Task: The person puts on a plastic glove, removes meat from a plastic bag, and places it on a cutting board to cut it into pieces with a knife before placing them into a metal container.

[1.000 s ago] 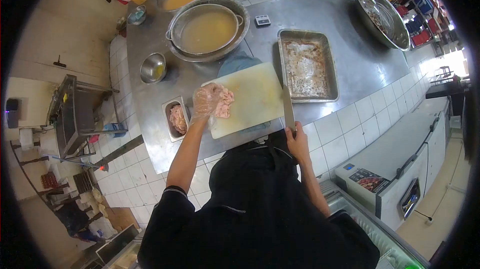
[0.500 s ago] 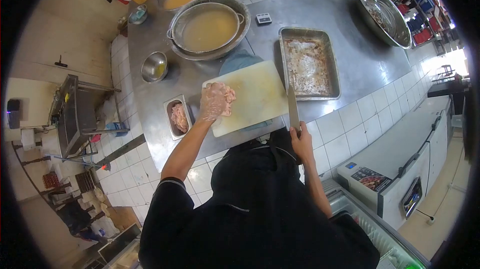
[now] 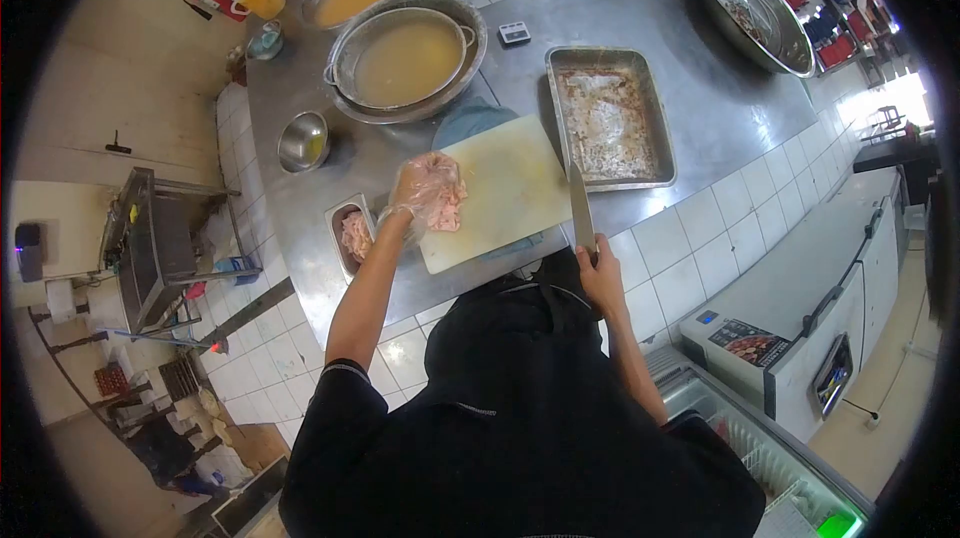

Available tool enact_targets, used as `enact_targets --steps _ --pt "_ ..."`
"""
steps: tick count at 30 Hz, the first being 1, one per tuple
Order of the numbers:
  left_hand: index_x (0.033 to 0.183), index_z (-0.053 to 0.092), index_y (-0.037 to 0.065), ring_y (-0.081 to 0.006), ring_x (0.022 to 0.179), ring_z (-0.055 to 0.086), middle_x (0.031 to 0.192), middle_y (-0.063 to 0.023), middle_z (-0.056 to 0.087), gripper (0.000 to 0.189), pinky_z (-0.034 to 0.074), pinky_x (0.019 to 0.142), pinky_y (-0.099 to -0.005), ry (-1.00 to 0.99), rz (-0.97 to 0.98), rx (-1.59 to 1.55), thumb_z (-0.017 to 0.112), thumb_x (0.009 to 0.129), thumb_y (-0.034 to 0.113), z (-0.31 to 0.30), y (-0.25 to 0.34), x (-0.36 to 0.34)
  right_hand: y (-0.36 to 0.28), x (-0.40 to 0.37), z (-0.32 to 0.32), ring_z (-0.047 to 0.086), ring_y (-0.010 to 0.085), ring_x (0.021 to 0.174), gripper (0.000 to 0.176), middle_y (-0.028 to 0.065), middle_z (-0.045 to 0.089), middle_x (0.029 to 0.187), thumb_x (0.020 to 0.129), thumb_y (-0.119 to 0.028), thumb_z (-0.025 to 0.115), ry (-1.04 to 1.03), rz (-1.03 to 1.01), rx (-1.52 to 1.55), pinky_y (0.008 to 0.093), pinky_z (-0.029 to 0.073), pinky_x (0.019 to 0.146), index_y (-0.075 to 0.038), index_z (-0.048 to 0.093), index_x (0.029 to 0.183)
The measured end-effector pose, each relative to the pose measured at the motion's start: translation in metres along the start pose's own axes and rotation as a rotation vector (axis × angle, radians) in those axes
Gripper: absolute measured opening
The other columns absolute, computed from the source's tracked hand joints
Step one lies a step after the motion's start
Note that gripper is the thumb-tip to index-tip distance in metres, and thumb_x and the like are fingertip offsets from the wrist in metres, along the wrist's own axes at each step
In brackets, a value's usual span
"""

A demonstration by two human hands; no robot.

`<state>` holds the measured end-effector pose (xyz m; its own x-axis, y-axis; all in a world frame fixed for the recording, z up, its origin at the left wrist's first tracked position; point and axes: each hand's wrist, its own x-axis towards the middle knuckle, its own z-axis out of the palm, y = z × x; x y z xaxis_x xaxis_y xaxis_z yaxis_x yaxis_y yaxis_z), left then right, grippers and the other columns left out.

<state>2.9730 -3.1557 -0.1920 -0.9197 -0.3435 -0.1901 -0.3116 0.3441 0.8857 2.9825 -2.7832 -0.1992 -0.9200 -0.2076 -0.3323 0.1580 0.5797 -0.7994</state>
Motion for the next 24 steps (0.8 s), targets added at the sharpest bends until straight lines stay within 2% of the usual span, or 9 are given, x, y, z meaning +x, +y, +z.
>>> enact_targets --steps 4,7,10,13,16,19,22,24 --pt "0.086 0.068 0.004 -0.0111 0.066 0.062 0.075 -0.0009 0.065 0.018 0.053 0.062 -0.0285 -0.055 -0.022 -0.081 0.063 0.097 0.018 0.013 0.033 0.001 0.005 0.005 0.004 0.064 0.0525 0.095 0.035 0.0335 0.067 0.094 0.098 -0.027 0.060 0.034 -0.026 -0.002 0.0534 0.050 0.076 -0.002 0.054 0.121" --pt "0.087 0.065 0.004 -0.0107 0.064 0.060 0.071 -0.0002 0.061 0.022 0.052 0.060 -0.0286 -0.124 0.033 -0.159 0.062 0.099 0.022 0.032 0.042 0.012 0.000 0.004 0.002 0.064 0.0526 0.096 0.035 0.0338 0.067 0.095 0.098 -0.027 0.060 0.028 -0.045 0.014 0.0533 0.050 0.077 -0.002 0.054 0.122" --pt "0.089 0.063 0.005 -0.0099 0.060 0.057 0.069 0.0008 0.058 0.021 0.050 0.054 -0.0288 -0.206 -0.015 -0.417 0.061 0.100 0.023 0.054 0.054 0.024 0.001 0.005 0.003 0.064 0.0530 0.097 0.035 0.0339 0.067 0.097 0.098 -0.027 0.060 0.057 -0.045 -0.020 0.0534 0.051 0.078 -0.002 0.053 0.122" --pt "0.091 0.061 0.009 -0.0072 0.060 0.050 0.073 0.0045 0.052 0.021 0.046 0.056 -0.0278 -0.184 -0.023 -0.429 0.058 0.102 0.026 0.066 0.059 0.030 -0.003 0.003 -0.001 0.063 0.0536 0.097 0.035 0.0340 0.067 0.097 0.098 -0.028 0.059 0.058 -0.022 0.009 0.0539 0.051 0.078 -0.003 0.053 0.123" --pt "0.091 0.063 0.004 -0.0077 0.057 0.054 0.070 0.0010 0.057 0.022 0.044 0.047 -0.0269 -0.113 0.052 -0.485 0.058 0.102 0.023 0.074 0.044 0.032 0.001 0.004 -0.001 0.064 0.0537 0.097 0.036 0.0341 0.067 0.097 0.099 -0.029 0.059 0.054 0.024 0.004 0.0542 0.051 0.078 -0.003 0.053 0.123" --pt "0.094 0.064 0.002 -0.0181 0.059 0.061 0.071 -0.0039 0.063 0.024 0.049 0.052 -0.0336 0.001 -0.073 -0.359 0.060 0.099 0.026 0.079 0.005 0.022 0.005 0.003 0.000 0.063 0.0546 0.096 0.035 0.0346 0.067 0.096 0.100 -0.029 0.057 0.064 0.009 0.006 0.0549 0.050 0.077 -0.003 0.052 0.123" --pt "0.096 0.064 0.002 -0.0357 0.065 0.065 0.076 -0.0135 0.067 0.026 0.051 0.061 -0.0448 0.220 0.255 0.522 0.060 0.096 0.027 0.096 -0.119 0.023 0.010 0.006 0.003 0.062 0.0552 0.094 0.033 0.0350 0.066 0.095 0.101 -0.026 0.054 0.029 0.001 -0.029 0.0572 0.049 0.076 -0.003 0.051 0.124" --pt "0.095 0.064 0.003 -0.0426 0.078 0.064 0.085 -0.0188 0.068 0.025 0.049 0.071 -0.0508 0.245 0.041 0.442 0.060 0.095 0.027 0.092 -0.104 -0.008 0.020 0.013 0.015 0.062 0.0556 0.089 0.032 0.0355 0.065 0.091 0.100 -0.022 0.053 0.000 -0.070 -0.063 0.0594 0.047 0.073 -0.004 0.049 0.127"
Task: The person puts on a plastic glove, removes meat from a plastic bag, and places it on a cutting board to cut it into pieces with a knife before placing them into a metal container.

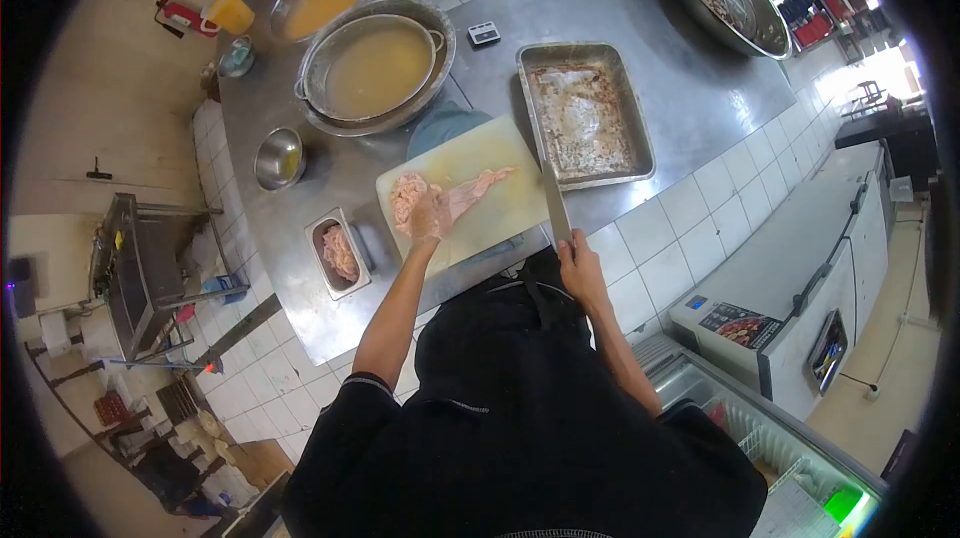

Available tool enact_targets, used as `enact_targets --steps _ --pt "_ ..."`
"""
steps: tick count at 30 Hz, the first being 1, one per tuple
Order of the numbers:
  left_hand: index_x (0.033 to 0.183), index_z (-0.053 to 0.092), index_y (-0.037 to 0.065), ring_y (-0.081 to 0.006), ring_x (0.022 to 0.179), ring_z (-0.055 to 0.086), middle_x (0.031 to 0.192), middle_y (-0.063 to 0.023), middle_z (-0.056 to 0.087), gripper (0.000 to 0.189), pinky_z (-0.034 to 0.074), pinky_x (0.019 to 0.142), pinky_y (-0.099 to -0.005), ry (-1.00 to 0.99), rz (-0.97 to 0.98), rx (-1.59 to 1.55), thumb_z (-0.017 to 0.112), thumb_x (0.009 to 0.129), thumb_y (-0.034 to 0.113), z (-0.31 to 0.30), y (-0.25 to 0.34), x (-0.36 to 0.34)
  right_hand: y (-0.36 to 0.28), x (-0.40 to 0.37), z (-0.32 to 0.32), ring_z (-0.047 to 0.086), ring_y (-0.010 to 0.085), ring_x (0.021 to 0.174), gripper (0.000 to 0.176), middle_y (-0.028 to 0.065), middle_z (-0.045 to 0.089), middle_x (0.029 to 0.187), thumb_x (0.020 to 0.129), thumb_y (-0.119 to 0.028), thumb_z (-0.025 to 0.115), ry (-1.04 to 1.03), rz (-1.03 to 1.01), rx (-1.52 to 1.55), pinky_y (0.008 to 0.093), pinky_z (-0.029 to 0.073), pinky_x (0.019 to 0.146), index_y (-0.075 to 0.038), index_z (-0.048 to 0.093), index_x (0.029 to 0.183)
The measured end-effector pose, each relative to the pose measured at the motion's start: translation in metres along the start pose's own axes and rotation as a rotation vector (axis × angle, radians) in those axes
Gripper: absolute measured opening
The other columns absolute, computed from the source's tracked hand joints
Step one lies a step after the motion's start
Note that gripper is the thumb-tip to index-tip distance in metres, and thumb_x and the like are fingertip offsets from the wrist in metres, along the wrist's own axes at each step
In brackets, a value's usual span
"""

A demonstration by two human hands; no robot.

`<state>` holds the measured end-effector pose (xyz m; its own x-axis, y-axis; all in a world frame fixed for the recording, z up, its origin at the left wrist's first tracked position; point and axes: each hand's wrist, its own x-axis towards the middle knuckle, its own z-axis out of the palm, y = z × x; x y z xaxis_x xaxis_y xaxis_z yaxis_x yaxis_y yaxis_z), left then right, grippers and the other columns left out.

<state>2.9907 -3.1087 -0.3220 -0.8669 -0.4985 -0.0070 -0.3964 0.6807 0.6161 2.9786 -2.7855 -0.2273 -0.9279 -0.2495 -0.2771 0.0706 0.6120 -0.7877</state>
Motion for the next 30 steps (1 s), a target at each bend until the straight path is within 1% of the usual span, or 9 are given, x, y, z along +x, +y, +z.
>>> enact_targets --steps 1,4,7,10,13,16,19,25,30 --pt "0.094 0.064 0.003 -0.0460 0.085 0.064 0.090 -0.0215 0.068 0.025 0.049 0.075 -0.0537 -0.011 -0.107 -0.029 0.060 0.094 0.027 -0.011 0.012 -0.007 0.003 0.004 0.004 0.062 0.0558 0.087 0.033 0.0358 0.065 0.090 0.100 -0.020 0.052 -0.011 -0.037 -0.017 0.0605 0.047 0.071 -0.004 0.048 0.128" --pt "0.096 0.062 0.003 -0.0407 0.094 0.062 0.090 -0.0192 0.065 0.016 0.049 0.083 -0.0525 0.318 0.295 0.293 0.064 0.085 0.016 -0.039 0.036 -0.014 -0.013 0.017 0.021 0.063 0.0545 0.077 0.033 0.0358 0.064 0.080 0.099 -0.015 0.050 0.021 -0.163 -0.105 0.0620 0.046 0.065 -0.002 0.045 0.128" --pt "0.099 0.063 0.007 -0.0392 0.091 0.060 0.087 -0.0169 0.062 0.015 0.047 0.083 -0.0516 0.429 0.234 0.155 0.064 0.086 0.015 -0.058 0.063 -0.017 -0.029 0.035 0.034 0.062 0.0530 0.068 0.030 0.0345 0.062 0.072 0.097 -0.010 0.050 -0.050 -0.228 -0.173 0.0617 0.046 0.061 0.002 0.044 0.124" --pt "0.108 0.065 0.010 -0.0365 0.086 0.059 0.087 -0.0138 0.062 0.022 0.047 0.083 -0.0490 0.409 0.250 0.150 0.064 0.087 0.015 -0.037 0.071 -0.024 -0.027 0.056 0.058 0.062 0.0513 0.066 0.026 0.0335 0.062 0.071 0.096 -0.009 0.050 0.013 -0.300 -0.253 0.0609 0.047 0.060 0.005 0.046 0.118" --pt "0.112 0.068 0.013 -0.0343 0.087 0.060 0.090 -0.0111 0.065 0.027 0.047 0.082 -0.0481 0.105 0.519 0.211 0.068 0.086 0.019 -0.011 0.074 -0.012 -0.027 0.086 0.077 0.063 0.0499 0.067 0.026 0.0323 0.063 0.072 0.097 -0.012 0.048 -0.043 -0.332 -0.325 0.0598 0.049 0.060 0.006 0.046 0.116" --pt "0.111 0.073 0.016 -0.0322 0.086 0.061 0.088 -0.0093 0.066 0.026 0.048 0.082 -0.0467 0.187 0.456 -0.030 0.069 0.085 0.021 0.014 0.071 0.000 -0.023 0.118 0.104 0.064 0.0489 0.065 0.019 0.0303 0.063 0.068 0.098 -0.014 0.052 0.032 -0.341 -0.357 0.0589 0.048 0.057 0.005 0.050 0.102" --pt "0.103 0.075 0.017 -0.0309 0.083 0.063 0.083 -0.0091 0.065 0.019 0.050 0.076 -0.0450 0.215 0.435 0.033 0.068 0.085 0.019 0.025 0.066 0.005 -0.043 0.129 0.111 0.065 0.0484 0.067 0.018 0.0297 0.065 0.071 0.098 -0.014 0.051 0.067 -0.307 -0.336 0.0575 0.051 0.059 0.004 0.051 0.097" --pt "0.095 0.074 0.018 -0.0276 0.079 0.065 0.081 -0.0058 0.065 0.015 0.053 0.068 -0.0422 0.231 0.353 0.059 0.068 0.081 0.015 0.049 0.049 0.009 -0.047 0.146 0.135 0.068 0.0458 0.075 0.025 0.0266 0.068 0.079 0.098 -0.014 0.047 0.001 -0.254 -0.439 0.0559 0.054 0.066 0.003 0.049 0.116" --pt "0.091 0.073 0.016 -0.0275 0.078 0.065 0.080 -0.0059 0.066 0.012 0.053 0.067 -0.0417 0.247 0.372 0.054 0.068 0.081 0.013 0.061 0.043 0.012 -0.041 0.120 0.129 0.067 0.0469 0.072 0.018 0.0274 0.067 0.075 0.096 -0.008 0.048 0.030 -0.220 -0.481 0.0552 0.053 0.062 0.003 0.050 0.109"
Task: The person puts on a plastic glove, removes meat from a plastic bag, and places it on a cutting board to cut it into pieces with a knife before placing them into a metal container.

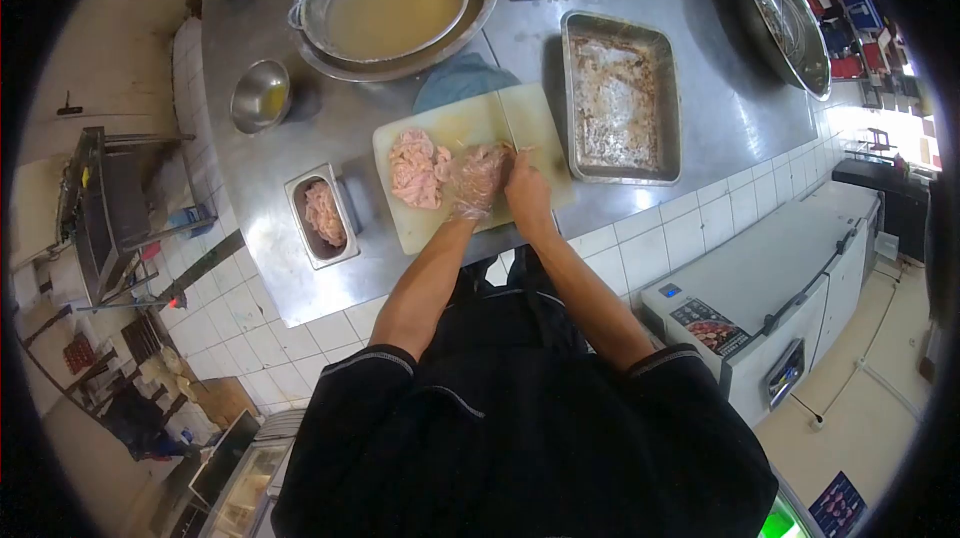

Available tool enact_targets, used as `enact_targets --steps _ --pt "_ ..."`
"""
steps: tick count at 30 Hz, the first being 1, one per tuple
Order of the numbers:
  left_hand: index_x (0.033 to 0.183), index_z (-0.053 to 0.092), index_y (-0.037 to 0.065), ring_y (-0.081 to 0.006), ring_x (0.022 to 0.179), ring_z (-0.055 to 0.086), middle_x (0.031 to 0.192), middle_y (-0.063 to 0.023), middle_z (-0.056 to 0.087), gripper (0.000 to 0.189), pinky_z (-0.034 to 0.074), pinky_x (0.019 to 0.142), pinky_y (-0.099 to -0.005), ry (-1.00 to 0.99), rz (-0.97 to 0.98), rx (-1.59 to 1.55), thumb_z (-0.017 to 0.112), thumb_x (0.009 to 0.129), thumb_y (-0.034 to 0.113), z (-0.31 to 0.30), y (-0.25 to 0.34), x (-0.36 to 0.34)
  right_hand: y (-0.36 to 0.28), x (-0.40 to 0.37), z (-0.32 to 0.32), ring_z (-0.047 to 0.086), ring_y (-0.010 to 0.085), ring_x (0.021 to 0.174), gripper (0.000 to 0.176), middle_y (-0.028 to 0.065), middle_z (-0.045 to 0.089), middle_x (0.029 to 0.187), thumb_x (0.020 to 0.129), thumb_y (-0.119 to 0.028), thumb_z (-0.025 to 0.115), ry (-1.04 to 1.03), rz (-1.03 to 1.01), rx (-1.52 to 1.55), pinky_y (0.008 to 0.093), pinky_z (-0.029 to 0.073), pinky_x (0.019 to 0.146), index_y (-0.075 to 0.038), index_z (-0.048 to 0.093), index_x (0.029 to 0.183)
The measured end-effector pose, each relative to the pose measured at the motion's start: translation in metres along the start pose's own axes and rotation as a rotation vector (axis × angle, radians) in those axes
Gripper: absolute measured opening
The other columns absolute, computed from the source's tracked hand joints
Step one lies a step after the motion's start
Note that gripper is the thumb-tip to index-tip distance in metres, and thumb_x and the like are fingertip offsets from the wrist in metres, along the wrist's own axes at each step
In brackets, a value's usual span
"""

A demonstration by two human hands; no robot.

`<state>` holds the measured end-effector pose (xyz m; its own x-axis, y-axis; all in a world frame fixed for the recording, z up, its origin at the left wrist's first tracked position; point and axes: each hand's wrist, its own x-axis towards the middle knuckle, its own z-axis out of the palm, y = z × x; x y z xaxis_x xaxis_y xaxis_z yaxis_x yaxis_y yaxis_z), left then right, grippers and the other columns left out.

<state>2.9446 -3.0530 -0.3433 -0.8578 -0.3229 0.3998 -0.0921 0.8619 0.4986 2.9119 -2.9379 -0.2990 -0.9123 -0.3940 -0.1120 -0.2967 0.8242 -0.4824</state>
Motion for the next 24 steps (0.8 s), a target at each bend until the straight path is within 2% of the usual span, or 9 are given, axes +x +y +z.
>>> enact_targets --steps 4,10,13,16,19,22,24 --pt "0.088 0.073 0.016 -0.0273 0.080 0.066 0.079 -0.0060 0.066 0.010 0.053 0.067 -0.0410 0.057 0.024 -0.032 0.068 0.080 0.012 0.000 0.003 0.004 0.017 -0.034 -0.005 0.066 0.0482 0.070 0.013 0.0278 0.065 0.073 0.094 -0.006 0.050 -0.007 -0.024 0.023 0.0561 0.052 0.060 0.003 0.050 0.104" --pt "0.090 0.072 0.014 -0.0281 0.081 0.066 0.081 -0.0066 0.068 0.010 0.053 0.063 -0.0416 -0.055 -0.133 -0.061 0.068 0.081 0.014 0.008 0.001 0.001 0.024 -0.098 -0.025 0.064 0.0495 0.067 0.008 0.0293 0.064 0.071 0.096 -0.007 0.048 -0.090 0.086 0.021 0.0593 0.050 0.060 0.002 0.048 0.097" --pt "0.095 0.073 0.014 -0.0294 0.084 0.066 0.089 -0.0071 0.070 0.014 0.053 0.068 -0.0443 -0.006 -0.058 0.078 0.070 0.082 0.017 0.010 0.001 -0.002 0.031 -0.099 -0.021 0.063 0.0504 0.067 0.010 0.0297 0.063 0.069 0.096 -0.007 0.048 -0.081 0.043 0.049 0.0598 0.049 0.059 0.002 0.047 0.098" --pt "0.100 0.073 0.015 -0.0302 0.086 0.065 0.098 -0.0066 0.071 0.018 0.051 0.077 -0.0467 0.073 0.050 -0.012 0.072 0.083 0.020 -0.002 0.002 -0.006 0.033 -0.086 -0.023 0.063 0.0507 0.067 0.010 0.0301 0.062 0.068 0.096 -0.008 0.048 -0.054 0.026 0.056 0.0602 0.048 0.059 0.002 0.047 0.098" --pt "0.101 0.073 0.014 -0.0303 0.089 0.064 0.104 -0.0053 0.072 0.018 0.049 0.083 -0.0467 0.039 -0.070 -0.153 0.071 0.085 0.020 -0.017 0.020 -0.011 0.037 -0.066 -0.025 0.063 0.0508 0.068 0.011 0.0301 0.062 0.069 0.096 -0.008 0.049 0.023 0.006 0.103 0.0603 0.048 0.060 0.002 0.048 0.096" --pt "0.100 0.074 0.015 -0.0297 0.087 0.063 0.098 -0.0061 0.071 0.016 0.049 0.081 -0.0442 0.136 0.108 -0.140 0.071 0.085 0.020 -0.028 0.026 -0.006 0.036 -0.050 -0.026 0.063 0.0508 0.069 0.014 0.0301 0.063 0.071 0.096 -0.008 0.049 0.069 0.017 0.129 0.0598 0.049 0.062 0.004 0.051 0.103" --pt "0.097 0.074 0.015 -0.0289 0.088 0.063 0.093 -0.0055 0.070 0.015 0.048 0.080 -0.0458 0.084 0.047 -0.139 0.070 0.084 0.021 -0.025 0.027 0.002 0.033 -0.044 -0.025 0.063 0.0506 0.070 0.021 0.0302 0.063 0.072 0.096 -0.008 0.050 0.043 0.010 0.102 0.0591 0.049 0.063 0.006 0.052 0.111"
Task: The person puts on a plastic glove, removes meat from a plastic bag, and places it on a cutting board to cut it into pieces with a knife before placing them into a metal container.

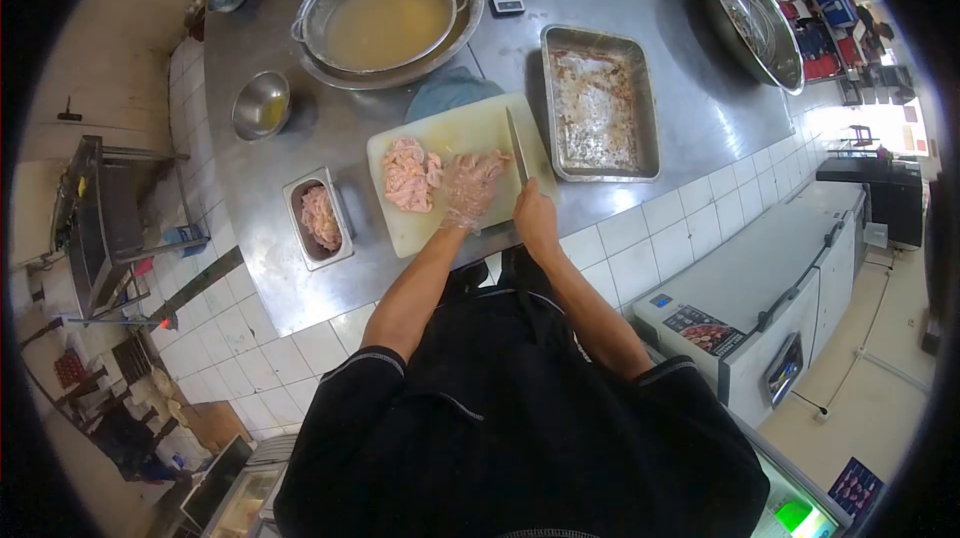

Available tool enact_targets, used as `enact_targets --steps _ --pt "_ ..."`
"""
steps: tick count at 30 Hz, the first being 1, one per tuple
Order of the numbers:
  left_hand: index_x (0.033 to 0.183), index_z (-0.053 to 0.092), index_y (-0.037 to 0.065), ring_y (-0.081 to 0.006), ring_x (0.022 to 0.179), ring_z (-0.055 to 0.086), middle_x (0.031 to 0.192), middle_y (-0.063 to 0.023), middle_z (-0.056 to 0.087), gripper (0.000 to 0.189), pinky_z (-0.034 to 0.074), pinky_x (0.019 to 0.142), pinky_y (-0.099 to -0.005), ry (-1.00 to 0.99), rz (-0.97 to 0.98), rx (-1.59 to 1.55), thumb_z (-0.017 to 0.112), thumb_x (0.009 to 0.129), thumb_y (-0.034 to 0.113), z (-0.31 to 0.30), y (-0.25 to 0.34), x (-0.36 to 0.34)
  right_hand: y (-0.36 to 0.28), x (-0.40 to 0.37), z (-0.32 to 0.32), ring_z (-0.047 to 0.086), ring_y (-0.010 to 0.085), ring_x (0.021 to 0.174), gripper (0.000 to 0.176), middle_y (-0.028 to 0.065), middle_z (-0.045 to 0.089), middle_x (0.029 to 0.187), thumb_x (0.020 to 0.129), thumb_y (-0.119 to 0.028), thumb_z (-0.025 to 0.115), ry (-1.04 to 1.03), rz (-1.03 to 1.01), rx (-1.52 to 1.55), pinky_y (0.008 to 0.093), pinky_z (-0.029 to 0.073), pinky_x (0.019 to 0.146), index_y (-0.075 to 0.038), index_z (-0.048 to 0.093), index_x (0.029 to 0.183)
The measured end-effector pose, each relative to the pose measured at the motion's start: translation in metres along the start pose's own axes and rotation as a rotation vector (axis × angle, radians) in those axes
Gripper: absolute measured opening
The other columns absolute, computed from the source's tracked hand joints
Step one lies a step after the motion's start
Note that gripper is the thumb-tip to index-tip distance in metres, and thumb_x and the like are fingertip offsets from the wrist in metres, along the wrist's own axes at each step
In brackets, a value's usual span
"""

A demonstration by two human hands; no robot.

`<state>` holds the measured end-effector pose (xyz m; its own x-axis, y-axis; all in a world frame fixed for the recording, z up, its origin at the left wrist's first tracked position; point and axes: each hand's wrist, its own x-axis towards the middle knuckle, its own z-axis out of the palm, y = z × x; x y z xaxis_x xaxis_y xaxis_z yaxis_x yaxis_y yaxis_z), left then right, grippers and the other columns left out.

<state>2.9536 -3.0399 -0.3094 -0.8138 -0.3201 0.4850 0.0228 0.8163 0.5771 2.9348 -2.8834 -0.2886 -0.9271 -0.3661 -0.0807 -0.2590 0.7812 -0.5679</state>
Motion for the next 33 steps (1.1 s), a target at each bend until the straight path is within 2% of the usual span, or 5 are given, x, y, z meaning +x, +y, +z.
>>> enact_targets --steps 7,16,28,31,33 --pt "0.093 0.074 0.015 -0.0285 0.085 0.063 0.083 -0.0062 0.066 0.015 0.048 0.077 -0.0452 -0.234 0.004 0.108 0.067 0.079 0.017 0.003 -0.012 0.008 -0.028 0.039 0.007 0.065 0.0484 0.071 0.020 0.0292 0.066 0.074 0.096 -0.008 0.049 0.052 -0.076 0.017 0.0572 0.051 0.063 0.005 0.053 0.109" --pt "0.096 0.071 0.019 -0.0264 0.083 0.064 0.083 -0.0042 0.065 0.016 0.050 0.072 -0.0438 -0.221 -0.039 0.180 0.067 0.081 0.019 0.007 -0.011 0.004 -0.023 0.060 0.026 0.067 0.0448 0.068 0.025 0.0273 0.066 0.073 0.094 -0.007 0.049 -0.018 -0.063 -0.066 0.0542 0.052 0.060 0.007 0.053 0.113" --pt "0.099 0.072 0.021 -0.0224 0.084 0.065 0.086 -0.0006 0.067 0.017 0.053 0.069 -0.0417 -0.187 -0.069 0.400 0.065 0.084 0.016 0.036 -0.032 -0.011 0.003 -0.030 0.012 0.065 0.0498 0.070 0.011 0.0289 0.064 0.071 0.095 -0.006 0.047 -0.080 0.036 -0.045 0.0593 0.050 0.061 0.002 0.048 0.102" --pt "0.105 0.069 0.018 -0.0266 0.065 0.064 0.076 -0.0055 0.066 0.020 0.051 0.052 -0.0423 -0.117 0.096 0.307 0.062 0.087 0.017 0.054 -0.057 -0.018 0.006 -0.053 0.002 0.063 0.0506 0.068 0.012 0.0302 0.063 0.070 0.096 -0.007 0.046 -0.134 0.099 -0.071 0.0602 0.049 0.060 0.003 0.047 0.102" --pt "0.107 0.069 0.018 -0.0262 0.068 0.065 0.077 -0.0047 0.066 0.022 0.052 0.058 -0.0430 -0.098 0.137 0.316 0.063 0.086 0.018 0.047 -0.052 -0.018 0.006 -0.051 -0.003 0.063 0.0509 0.067 0.012 0.0308 0.062 0.069 0.097 -0.008 0.047 -0.136 0.068 -0.024 0.0601 0.048 0.059 0.004 0.048 0.100"
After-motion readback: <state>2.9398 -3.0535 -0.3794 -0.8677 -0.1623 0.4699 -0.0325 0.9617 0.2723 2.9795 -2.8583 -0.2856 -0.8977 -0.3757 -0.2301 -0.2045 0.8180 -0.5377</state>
